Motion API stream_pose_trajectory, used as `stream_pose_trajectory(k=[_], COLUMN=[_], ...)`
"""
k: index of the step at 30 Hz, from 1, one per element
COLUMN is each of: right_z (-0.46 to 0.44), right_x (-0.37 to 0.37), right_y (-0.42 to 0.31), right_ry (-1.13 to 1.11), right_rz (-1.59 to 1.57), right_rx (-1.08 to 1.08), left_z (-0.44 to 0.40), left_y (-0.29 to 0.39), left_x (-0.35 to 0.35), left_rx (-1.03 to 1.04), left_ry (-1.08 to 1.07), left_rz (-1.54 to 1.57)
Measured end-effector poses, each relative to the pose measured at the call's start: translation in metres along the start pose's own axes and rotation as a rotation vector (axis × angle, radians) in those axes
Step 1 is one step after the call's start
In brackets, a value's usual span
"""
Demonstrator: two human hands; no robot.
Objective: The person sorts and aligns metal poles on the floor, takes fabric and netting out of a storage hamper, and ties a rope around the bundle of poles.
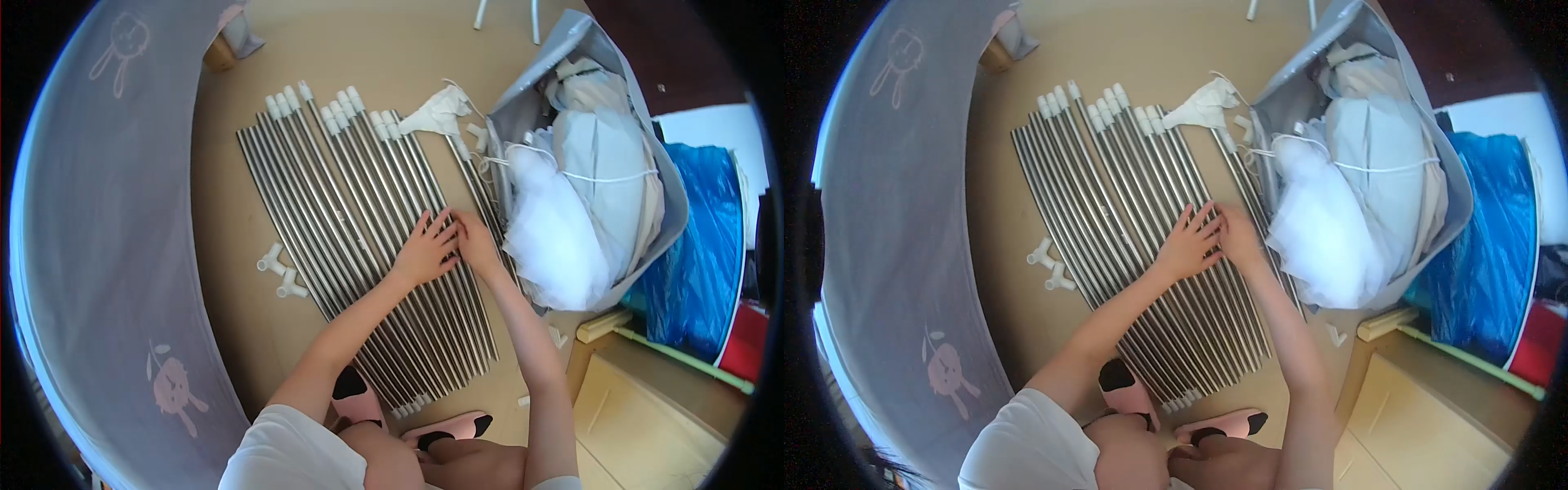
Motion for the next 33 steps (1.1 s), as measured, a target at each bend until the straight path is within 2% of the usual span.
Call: stream_pose_trajectory(k=[2, 3, 6, 8, 10, 14, 16, 20, 22, 23, 25, 26, 28, 33], right_z=[0.005, 0.006, 0.012, 0.011, 0.014, 0.007, -0.009, -0.028, -0.038, -0.046, -0.058, -0.062, -0.07, -0.09], right_x=[-0.004, -0.012, -0.046, -0.079, -0.107, -0.16, -0.175, -0.188, -0.194, -0.196, -0.203, -0.203, -0.209, -0.224], right_y=[-0.001, 0.0, -0.023, -0.031, -0.031, 0.01, 0.031, 0.061, 0.069, 0.073, 0.085, 0.091, 0.1, 0.126], right_ry=[-0.158, -0.145, -0.099, -0.126, -0.184, -0.075, -0.099, 0.013, 0.019, 0.021, 0.039, 0.043, 0.217, 0.24], right_rz=[-0.141, -0.134, 0.177, 0.276, 0.531, 0.887, 0.956, 1.148, 1.236, 1.231, 1.227, 1.215, 1.268, 1.185], right_rx=[0.074, 0.086, -0.26, -0.28, -0.397, -0.38, -0.22, -0.263, -0.155, -0.16, -0.005, -0.002, -0.03, -0.015], left_z=[0.002, 0.003, 0.004, 0.003, 0.002, 0.007, 0.006, 0.007, 0.007, 0.006, 0.002, 0.0, -0.003, -0.034], left_y=[0.0, 0.0, 0.001, 0.002, 0.003, 0.003, 0.004, 0.005, 0.008, 0.009, 0.011, 0.013, 0.016, 0.022], left_x=[0.001, 0.002, 0.0, -0.002, -0.005, -0.004, -0.005, -0.005, -0.005, -0.006, -0.01, -0.011, -0.014, -0.02], left_rx=[-0.013, -0.015, -0.005, 0.001, 0.003, 0.022, 0.023, 0.043, 0.048, 0.042, 0.044, 0.042, 0.037, 0.14], left_ry=[0.045, 0.039, 0.008, 0.009, 0.011, 0.04, 0.02, 0.031, 0.024, 0.01, -0.007, -0.049, -0.1, -0.24], left_rz=[0.039, 0.031, -0.002, -0.024, -0.041, -0.069, -0.083, -0.084, -0.116, -0.121, -0.136, -0.138, -0.147, -0.21])
Point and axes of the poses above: each hand's wrist, its own z-axis away from the middle knuckle, its own x-axis out of the palm, y = z × x, the point moved 3 cm from there along -z, towards the middle knuckle, and after that the axes turned 15 degrees about y, right-handed, at the moved point
